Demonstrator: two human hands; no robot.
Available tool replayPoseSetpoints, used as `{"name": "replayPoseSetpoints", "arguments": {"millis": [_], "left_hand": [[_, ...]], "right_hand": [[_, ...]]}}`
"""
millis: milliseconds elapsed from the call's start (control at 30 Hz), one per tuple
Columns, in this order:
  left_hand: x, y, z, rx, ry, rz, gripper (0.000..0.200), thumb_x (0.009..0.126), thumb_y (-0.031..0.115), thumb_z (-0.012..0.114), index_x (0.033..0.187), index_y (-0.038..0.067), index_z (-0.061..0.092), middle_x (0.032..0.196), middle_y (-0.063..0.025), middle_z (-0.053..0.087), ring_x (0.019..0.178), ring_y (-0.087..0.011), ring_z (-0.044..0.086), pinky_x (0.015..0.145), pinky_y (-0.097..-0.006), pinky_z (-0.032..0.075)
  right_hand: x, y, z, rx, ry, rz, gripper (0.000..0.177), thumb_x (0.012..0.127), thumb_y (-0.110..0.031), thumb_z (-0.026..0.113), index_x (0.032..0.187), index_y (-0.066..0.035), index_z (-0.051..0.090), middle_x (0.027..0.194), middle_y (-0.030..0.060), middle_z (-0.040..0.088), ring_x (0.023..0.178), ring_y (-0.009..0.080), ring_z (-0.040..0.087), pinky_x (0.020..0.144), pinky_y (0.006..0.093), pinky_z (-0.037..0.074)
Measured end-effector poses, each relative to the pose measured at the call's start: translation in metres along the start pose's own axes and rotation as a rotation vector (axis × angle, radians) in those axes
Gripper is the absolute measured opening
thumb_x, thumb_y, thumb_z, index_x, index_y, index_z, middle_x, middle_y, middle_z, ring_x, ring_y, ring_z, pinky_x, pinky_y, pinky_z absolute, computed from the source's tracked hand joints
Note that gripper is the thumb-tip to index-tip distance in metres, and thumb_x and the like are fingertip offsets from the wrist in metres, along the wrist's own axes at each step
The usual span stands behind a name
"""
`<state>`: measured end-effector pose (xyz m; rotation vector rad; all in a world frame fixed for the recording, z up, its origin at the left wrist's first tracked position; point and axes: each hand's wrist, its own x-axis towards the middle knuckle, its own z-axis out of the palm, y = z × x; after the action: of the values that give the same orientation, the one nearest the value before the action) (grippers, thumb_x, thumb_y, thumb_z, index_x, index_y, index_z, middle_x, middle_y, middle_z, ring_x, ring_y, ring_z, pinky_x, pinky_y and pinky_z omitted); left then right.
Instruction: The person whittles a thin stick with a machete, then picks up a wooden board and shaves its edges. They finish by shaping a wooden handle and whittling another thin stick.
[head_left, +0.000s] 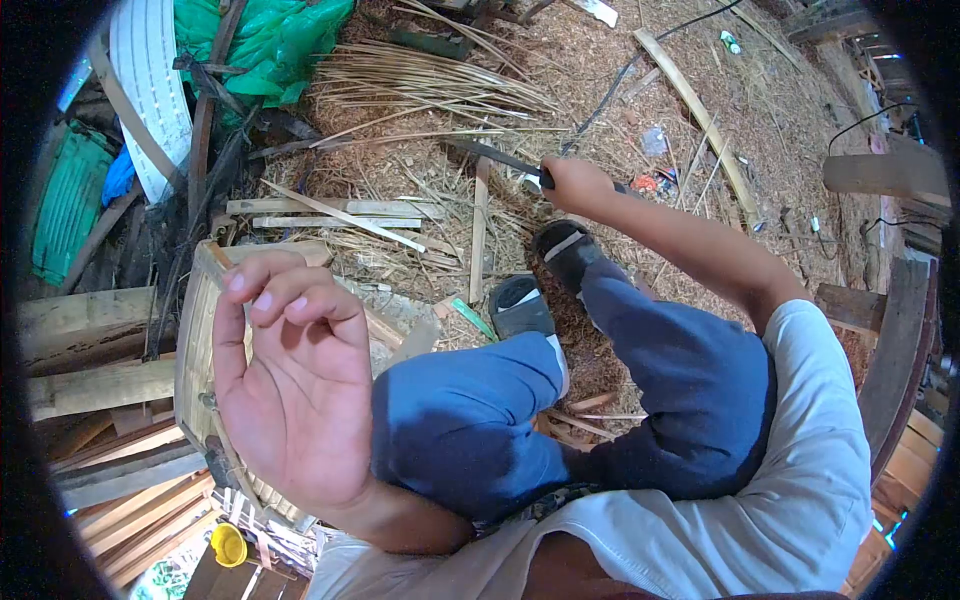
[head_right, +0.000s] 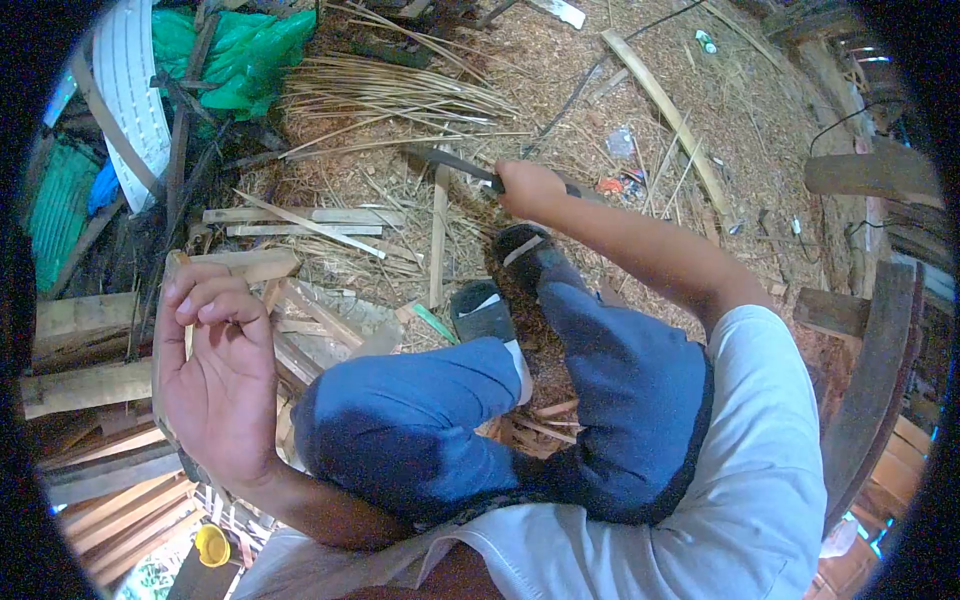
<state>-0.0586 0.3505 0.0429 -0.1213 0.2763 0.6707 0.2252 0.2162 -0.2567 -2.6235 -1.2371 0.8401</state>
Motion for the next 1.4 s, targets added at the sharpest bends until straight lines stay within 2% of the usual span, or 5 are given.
{"name": "replayPoseSetpoints", "arguments": {"millis": [267, 633, 900, 1100, 1400], "left_hand": [[0.000, -0.001, -0.001, 0.004, 0.007, -0.013, 0.014, 0.103, 0.014, 0.041, 0.108, 0.003, 0.049, 0.104, -0.0048, 0.052, 0.092, -0.0172, 0.048, 0.089, -0.0364, 0.038], [-0.001, -0.003, 0.001, 0.004, 0.003, -0.022, 0.015, 0.104, 0.016, 0.041, 0.108, 0.004, 0.049, 0.105, -0.0046, 0.051, 0.092, -0.0177, 0.047, 0.089, -0.0368, 0.039], [-0.001, -0.006, 0.003, 0.008, -0.001, -0.062, 0.014, 0.103, 0.016, 0.041, 0.105, 0.004, 0.049, 0.103, -0.0047, 0.051, 0.091, -0.0174, 0.047, 0.088, -0.0367, 0.039], [-0.005, -0.018, 0.006, 0.042, -0.012, -0.111, 0.012, 0.103, 0.015, 0.042, 0.103, 0.004, 0.048, 0.102, -0.0046, 0.050, 0.090, -0.0172, 0.047, 0.087, -0.0359, 0.039], [-0.011, -0.054, 0.012, 0.111, -0.051, -0.270, 0.012, 0.104, 0.016, 0.041, 0.102, 0.006, 0.048, 0.100, -0.0044, 0.050, 0.088, -0.0163, 0.046, 0.087, -0.0349, 0.039]], "right_hand": [[0.014, 0.000, -0.011, 0.002, -0.078, 0.068, 0.034, 0.081, -0.028, 0.071, 0.107, -0.005, 0.067, 0.106, 0.0207, 0.071, 0.103, 0.0377, 0.068, 0.087, 0.0491, 0.055], [0.053, 0.024, -0.051, 0.135, 0.201, 0.102, 0.036, 0.082, -0.030, 0.068, 0.104, -0.001, 0.069, 0.101, 0.0259, 0.071, 0.099, 0.0409, 0.069, 0.088, 0.0507, 0.054], [0.018, 0.038, -0.047, 0.140, 0.164, 0.049, 0.043, 0.079, -0.036, 0.072, 0.100, 0.002, 0.070, 0.097, 0.0258, 0.071, 0.094, 0.0398, 0.070, 0.086, 0.0479, 0.054], [-0.026, 0.086, -0.034, 0.192, 0.155, 0.202, 0.046, 0.078, -0.040, 0.074, 0.100, 0.000, 0.071, 0.095, 0.0250, 0.072, 0.092, 0.0404, 0.070, 0.085, 0.0482, 0.055], [-0.114, 0.199, 0.043, 0.257, 0.476, 0.478, 0.041, 0.082, -0.039, 0.074, 0.099, -0.002, 0.064, 0.092, 0.0228, 0.069, 0.089, 0.0415, 0.068, 0.081, 0.0483, 0.053]]}}
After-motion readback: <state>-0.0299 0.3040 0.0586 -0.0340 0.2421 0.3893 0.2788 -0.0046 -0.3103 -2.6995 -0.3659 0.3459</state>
